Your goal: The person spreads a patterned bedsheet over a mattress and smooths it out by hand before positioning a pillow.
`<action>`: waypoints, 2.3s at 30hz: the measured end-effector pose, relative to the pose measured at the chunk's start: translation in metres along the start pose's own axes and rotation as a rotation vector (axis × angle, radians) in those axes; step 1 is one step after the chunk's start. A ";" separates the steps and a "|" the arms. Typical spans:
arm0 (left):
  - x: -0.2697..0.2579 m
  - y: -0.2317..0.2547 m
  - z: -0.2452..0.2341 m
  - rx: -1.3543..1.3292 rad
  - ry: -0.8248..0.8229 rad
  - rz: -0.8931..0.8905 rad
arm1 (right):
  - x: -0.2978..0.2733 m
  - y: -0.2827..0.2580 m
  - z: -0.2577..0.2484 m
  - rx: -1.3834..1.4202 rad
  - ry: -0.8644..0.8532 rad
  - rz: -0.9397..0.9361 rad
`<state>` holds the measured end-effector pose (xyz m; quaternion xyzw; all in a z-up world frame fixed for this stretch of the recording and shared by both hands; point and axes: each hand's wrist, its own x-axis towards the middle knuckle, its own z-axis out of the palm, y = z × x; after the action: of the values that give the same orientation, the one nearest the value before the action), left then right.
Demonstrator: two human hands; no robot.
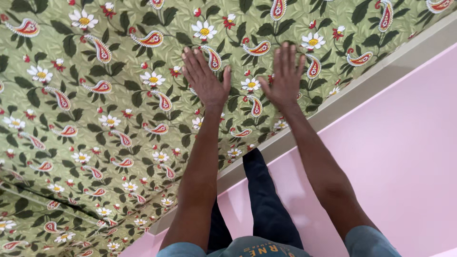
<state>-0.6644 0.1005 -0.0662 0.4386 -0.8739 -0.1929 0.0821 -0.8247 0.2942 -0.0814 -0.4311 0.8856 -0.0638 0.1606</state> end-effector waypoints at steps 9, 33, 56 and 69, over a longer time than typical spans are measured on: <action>0.003 0.003 0.004 0.116 -0.027 -0.030 | -0.069 0.146 -0.030 0.025 0.276 0.585; 0.014 0.015 0.004 0.168 -0.030 -0.016 | 0.079 0.158 -0.072 -0.106 0.350 0.424; 0.108 0.232 0.108 0.167 -0.129 -0.334 | 0.089 0.168 -0.094 -0.011 0.257 0.352; 0.109 0.229 0.102 0.111 -0.010 -0.237 | 0.322 0.212 -0.143 -0.116 -0.251 0.067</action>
<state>-0.9299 0.1644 -0.0683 0.5417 -0.8256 -0.1549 0.0299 -1.2162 0.1696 -0.0739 -0.4144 0.8747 0.0473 0.2469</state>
